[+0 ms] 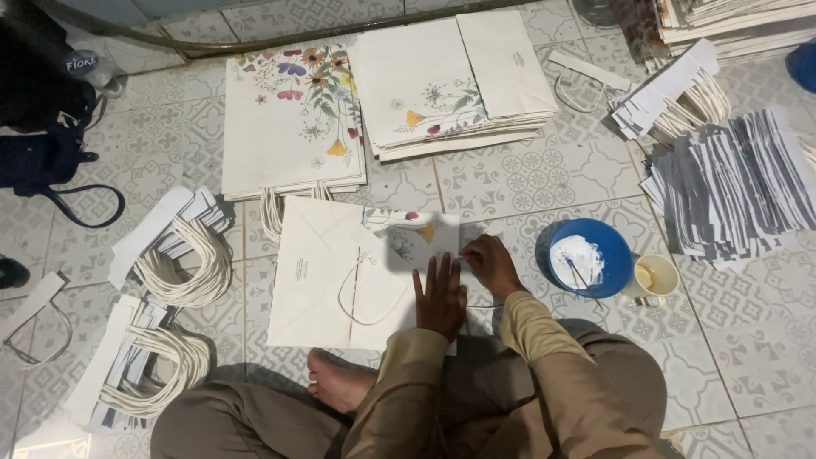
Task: Attaching handles to paper bags using glue and a small applicator stick.
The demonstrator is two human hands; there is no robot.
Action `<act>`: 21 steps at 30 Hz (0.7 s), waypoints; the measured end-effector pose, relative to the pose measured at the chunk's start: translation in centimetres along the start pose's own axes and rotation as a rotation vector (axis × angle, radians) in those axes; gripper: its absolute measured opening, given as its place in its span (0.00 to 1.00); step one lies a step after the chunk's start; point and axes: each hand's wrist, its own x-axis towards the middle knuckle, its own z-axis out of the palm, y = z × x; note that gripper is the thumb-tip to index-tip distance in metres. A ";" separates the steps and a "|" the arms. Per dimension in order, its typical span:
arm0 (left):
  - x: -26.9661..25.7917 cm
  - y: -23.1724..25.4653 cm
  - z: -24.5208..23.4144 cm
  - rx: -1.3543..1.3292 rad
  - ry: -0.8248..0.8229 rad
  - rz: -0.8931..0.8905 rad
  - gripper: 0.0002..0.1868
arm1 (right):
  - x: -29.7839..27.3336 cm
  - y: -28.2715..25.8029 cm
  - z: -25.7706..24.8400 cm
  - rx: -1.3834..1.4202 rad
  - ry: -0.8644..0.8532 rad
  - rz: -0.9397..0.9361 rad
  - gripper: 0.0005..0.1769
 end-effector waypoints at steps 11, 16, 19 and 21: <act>1.0 -0.2 1.5 -0.010 -0.389 -0.036 0.33 | 1.7 2.2 0.4 0.002 -0.061 -0.048 0.03; 2.6 -0.2 -0.3 -0.069 -0.709 -0.112 0.36 | 2.9 2.1 -0.7 0.017 -0.169 -0.049 0.09; 2.6 -0.3 -0.2 -0.080 -0.570 -0.114 0.37 | 4.2 2.1 -0.5 0.132 -0.121 0.022 0.11; 1.8 -0.2 0.5 -0.031 -0.464 -0.084 0.37 | 5.5 1.6 0.0 -0.006 0.022 -0.043 0.13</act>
